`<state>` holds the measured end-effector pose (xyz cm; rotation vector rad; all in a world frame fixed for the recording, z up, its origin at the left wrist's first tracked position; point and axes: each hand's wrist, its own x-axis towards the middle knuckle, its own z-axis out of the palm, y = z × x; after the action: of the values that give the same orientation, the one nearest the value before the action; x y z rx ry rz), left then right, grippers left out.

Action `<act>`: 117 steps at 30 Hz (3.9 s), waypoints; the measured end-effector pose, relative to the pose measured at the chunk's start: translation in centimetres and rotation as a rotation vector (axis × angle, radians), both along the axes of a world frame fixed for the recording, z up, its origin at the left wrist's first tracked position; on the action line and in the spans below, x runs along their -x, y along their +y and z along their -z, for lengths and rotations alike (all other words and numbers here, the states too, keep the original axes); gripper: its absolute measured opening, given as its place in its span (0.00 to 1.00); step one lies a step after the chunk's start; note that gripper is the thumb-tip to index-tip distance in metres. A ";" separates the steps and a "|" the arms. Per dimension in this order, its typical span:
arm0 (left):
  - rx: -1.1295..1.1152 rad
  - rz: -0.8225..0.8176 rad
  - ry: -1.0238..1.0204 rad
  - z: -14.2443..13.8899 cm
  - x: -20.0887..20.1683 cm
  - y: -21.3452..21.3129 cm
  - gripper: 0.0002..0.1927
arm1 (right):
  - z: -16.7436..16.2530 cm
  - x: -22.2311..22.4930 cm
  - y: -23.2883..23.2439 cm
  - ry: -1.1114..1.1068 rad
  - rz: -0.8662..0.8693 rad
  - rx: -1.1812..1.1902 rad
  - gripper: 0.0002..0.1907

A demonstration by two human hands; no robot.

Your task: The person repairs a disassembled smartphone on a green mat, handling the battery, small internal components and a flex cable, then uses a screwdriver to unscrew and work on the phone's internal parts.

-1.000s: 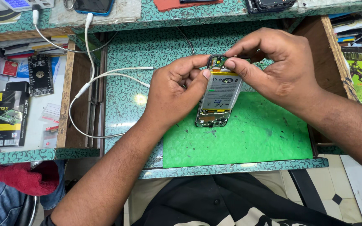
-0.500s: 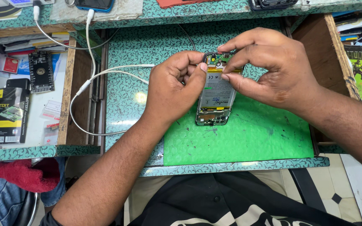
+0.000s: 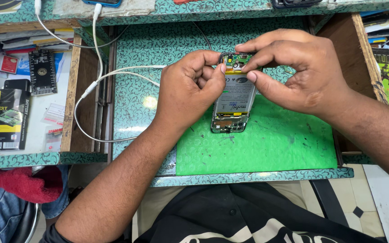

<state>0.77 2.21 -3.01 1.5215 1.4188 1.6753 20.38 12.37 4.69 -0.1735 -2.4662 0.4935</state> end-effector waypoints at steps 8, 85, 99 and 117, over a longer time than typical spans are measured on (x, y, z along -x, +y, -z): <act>-0.006 0.000 -0.035 0.0 -0.2 0.0 0.06 | 0.2 0.0 0.1 0.000 0.051 0.128 0.05; -0.033 -0.065 0.099 -0.2 -1.2 -0.1 0.08 | 1.8 0.1 0.4 0.035 -0.035 0.725 0.10; -0.036 -0.055 0.114 -0.4 -1.2 -0.2 0.09 | 2.1 0.1 0.7 0.059 -0.055 0.808 0.07; -0.061 -0.052 0.117 -0.2 -1.4 -0.2 0.08 | 1.8 0.4 0.2 0.041 0.032 0.765 0.06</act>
<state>2.15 2.04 -2.79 1.6530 1.4914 1.6993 20.02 12.55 2.86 -0.4970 -2.1108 1.3865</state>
